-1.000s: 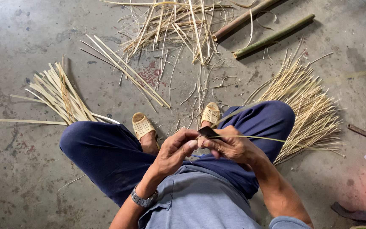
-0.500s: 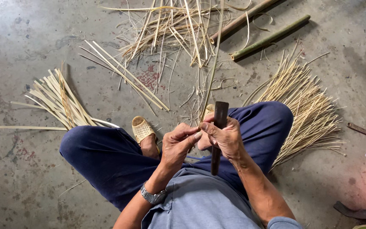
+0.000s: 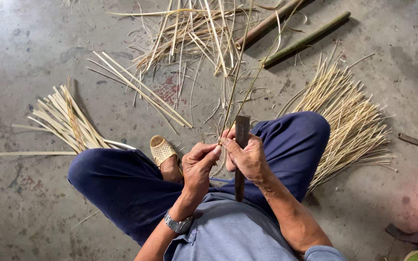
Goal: The person sits on the floor and uses a knife to split long bamboo strips into thinner strands. They repeatedly peel and separate the material, discarding waste and collecting the finished strands.
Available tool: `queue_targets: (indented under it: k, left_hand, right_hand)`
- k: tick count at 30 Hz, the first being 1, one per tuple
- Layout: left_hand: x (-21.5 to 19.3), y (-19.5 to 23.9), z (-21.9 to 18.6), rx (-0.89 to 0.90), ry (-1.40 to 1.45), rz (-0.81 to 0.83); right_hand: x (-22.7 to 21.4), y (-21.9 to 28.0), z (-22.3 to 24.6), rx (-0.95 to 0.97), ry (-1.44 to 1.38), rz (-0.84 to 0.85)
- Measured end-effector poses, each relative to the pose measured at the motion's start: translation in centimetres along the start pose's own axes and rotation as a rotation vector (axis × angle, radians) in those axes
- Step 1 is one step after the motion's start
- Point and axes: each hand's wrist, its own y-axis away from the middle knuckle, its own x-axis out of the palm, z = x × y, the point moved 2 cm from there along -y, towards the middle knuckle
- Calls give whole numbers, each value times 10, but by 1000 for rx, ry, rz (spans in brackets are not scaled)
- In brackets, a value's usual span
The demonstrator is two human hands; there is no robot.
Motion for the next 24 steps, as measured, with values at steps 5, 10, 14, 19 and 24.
queue_targets:
  k: [5,10,14,19,24]
  left_hand:
    - [-3,-2,0,34,-26,-21]
    - [-29,-15,-11,155,-203,-124]
    - [-47,-32,-17,95,60,-189]
    - [-65,-38,-21,37,149,-172]
    - [-68,-32,-16,37,181,-121]
  right_hand:
    - [3,3,4,-30,60,-48]
    - [-17,13,11,-32,-87,-94]
    - [-73,27,39,-177,58,-225]
    - [-198,22,63,-166,367,-368]
    - [-273,-1,7,83,491,-514]
